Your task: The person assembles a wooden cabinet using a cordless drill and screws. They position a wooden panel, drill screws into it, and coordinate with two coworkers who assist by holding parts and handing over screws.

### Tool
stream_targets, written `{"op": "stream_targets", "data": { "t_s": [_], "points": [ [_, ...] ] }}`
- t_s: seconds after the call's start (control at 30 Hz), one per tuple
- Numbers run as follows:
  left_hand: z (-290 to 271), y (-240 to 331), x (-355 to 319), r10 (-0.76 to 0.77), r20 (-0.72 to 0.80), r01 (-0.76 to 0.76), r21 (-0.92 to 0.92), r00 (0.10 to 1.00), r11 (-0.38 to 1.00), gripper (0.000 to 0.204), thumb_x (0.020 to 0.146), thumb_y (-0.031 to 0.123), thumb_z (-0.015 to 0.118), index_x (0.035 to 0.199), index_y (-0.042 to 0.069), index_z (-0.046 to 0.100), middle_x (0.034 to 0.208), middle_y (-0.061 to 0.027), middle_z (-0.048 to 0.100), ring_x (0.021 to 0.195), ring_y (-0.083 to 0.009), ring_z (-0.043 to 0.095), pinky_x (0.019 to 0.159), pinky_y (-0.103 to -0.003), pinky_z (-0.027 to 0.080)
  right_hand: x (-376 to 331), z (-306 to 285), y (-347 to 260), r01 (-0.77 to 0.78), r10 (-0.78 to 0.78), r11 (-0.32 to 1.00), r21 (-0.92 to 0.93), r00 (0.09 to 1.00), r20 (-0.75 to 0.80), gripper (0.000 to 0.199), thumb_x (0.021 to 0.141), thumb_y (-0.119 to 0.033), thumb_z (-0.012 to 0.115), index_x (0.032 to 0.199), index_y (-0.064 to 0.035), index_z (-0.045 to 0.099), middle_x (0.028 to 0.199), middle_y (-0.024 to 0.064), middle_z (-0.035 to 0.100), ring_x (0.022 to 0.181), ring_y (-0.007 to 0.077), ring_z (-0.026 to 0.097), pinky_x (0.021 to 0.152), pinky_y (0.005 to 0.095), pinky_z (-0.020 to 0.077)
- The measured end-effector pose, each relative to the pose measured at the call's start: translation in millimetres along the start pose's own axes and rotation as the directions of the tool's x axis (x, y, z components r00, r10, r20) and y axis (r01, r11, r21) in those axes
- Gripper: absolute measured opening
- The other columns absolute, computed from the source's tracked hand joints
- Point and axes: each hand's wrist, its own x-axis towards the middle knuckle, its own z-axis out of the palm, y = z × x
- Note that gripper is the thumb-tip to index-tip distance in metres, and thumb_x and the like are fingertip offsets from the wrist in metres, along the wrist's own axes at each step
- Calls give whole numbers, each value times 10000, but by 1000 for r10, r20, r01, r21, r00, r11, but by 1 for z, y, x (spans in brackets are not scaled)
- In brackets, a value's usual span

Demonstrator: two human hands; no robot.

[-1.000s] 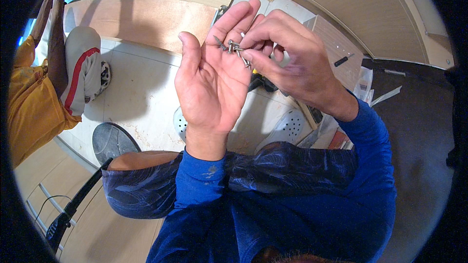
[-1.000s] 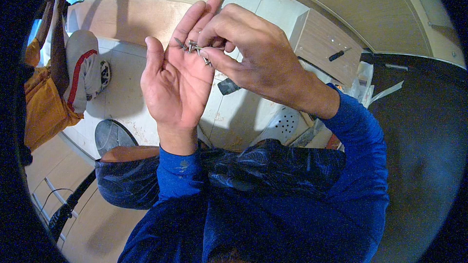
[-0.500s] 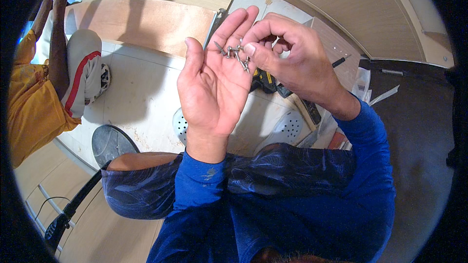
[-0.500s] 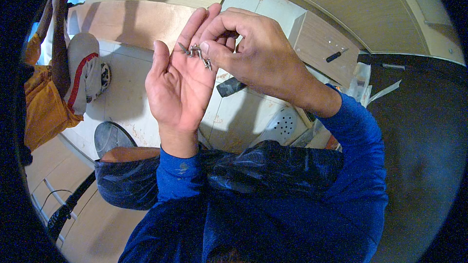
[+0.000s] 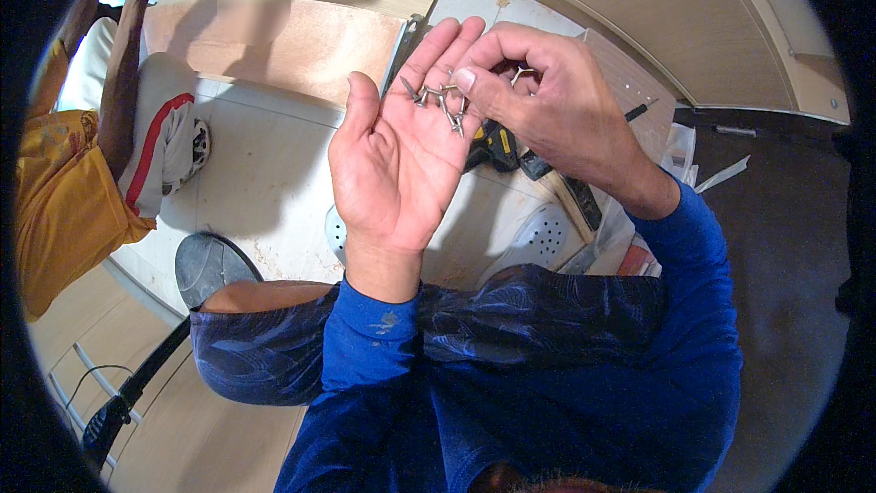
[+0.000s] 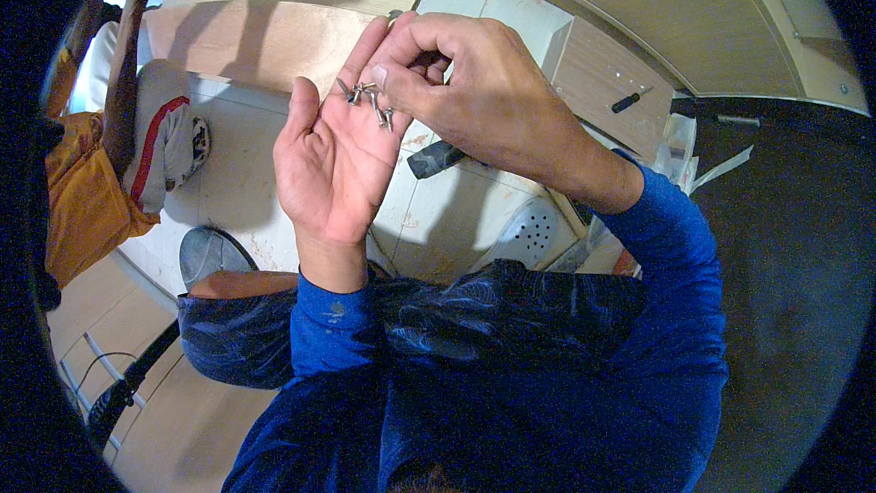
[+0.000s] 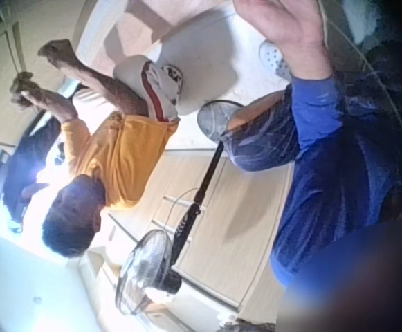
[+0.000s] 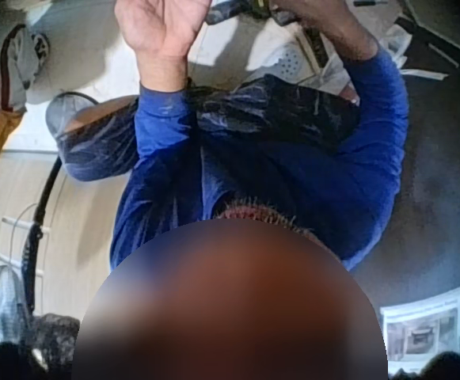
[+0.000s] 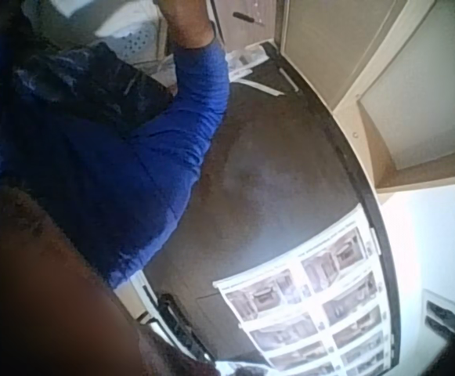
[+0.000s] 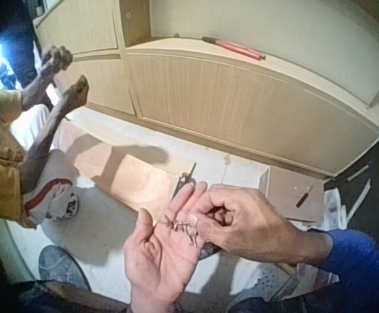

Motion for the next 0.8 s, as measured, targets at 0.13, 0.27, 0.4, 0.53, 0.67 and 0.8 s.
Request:
{"op": "stream_targets", "data": {
  "t_s": [0.13, 0.27, 0.4, 0.53, 0.67, 0.8],
  "points": [
    [2, 1, -2, 5, -4, -5, -5, 1000, 1000, 744, 1107, 494, 284, 1551, -102, 251, 1651, -279, 235, 1512, -360, 320, 1239, -480, 308, -3, 2, -4, 18, -19, 997, -71, 1000, -17, 84, 975, -54, 658, 1001, 22, 683, 909, 44, 683, 798, 67, 645, 667, 217, 503],
    [0, 1, -2, -2, 34, 2, -10, 999, 1000, 767, 1102, 517, 287, 1543, -110, 266, 1614, -273, 318, 1480, -349, 368, 1226, -469, 326, -5, -2, -4, 215, -226, 926, -310, 974, 2, 116, 899, -4, 706, 1014, -18, 700, 954, 36, 665, 842, 89, 635, 686, 233, 488],
    [-4, 1, 0, -33, -25, 33, 24, 999, 999, 778, 1102, 533, 281, 1538, -111, 278, 1536, -247, 426, 1414, -324, 444, 1210, -457, 343, 3, -2, 4, 389, -419, 844, -369, 908, 0, 205, 843, 29, 732, 1035, -40, 719, 976, 41, 657, 857, 123, 639, 701, 235, 492],
    [-5, 0, 0, -57, 17, 58, -49, 998, 997, 763, 1106, 529, 267, 1526, -108, 305, 1498, -232, 469, 1385, -303, 475, 1204, -455, 350, 9, 1, 9, 392, -414, 810, -436, 909, 48, 211, 845, 26, 731, 1044, -43, 730, 992, 52, 677, 869, 130, 653, 727, 264, 522],
    [-4, -2, 0, -12, -31, 14, 74, 999, 997, 721, 1114, 507, 280, 1483, -105, 381, 1447, -228, 527, 1346, -285, 524, 1156, -436, 418, 9, -2, 4, 221, -230, 951, -217, 973, -17, 140, 917, -88, 710, 1049, -43, 720, 920, 53, 693, 808, 141, 696, 699, 305, 562],
    [-2, -3, 2, 107, -265, 11, 408, 958, 913, 445, 1101, 356, 488, 1277, -43, 573, 1170, -130, 668, 1024, -186, 669, 861, -322, 583, 12, -6, 0, -37, 39, 963, 268, 999, -2, 134, 995, -86, 664, 1064, 28, 679, 983, 67, 693, 880, 81, 645, 803, 220, 545]
  ]
}}
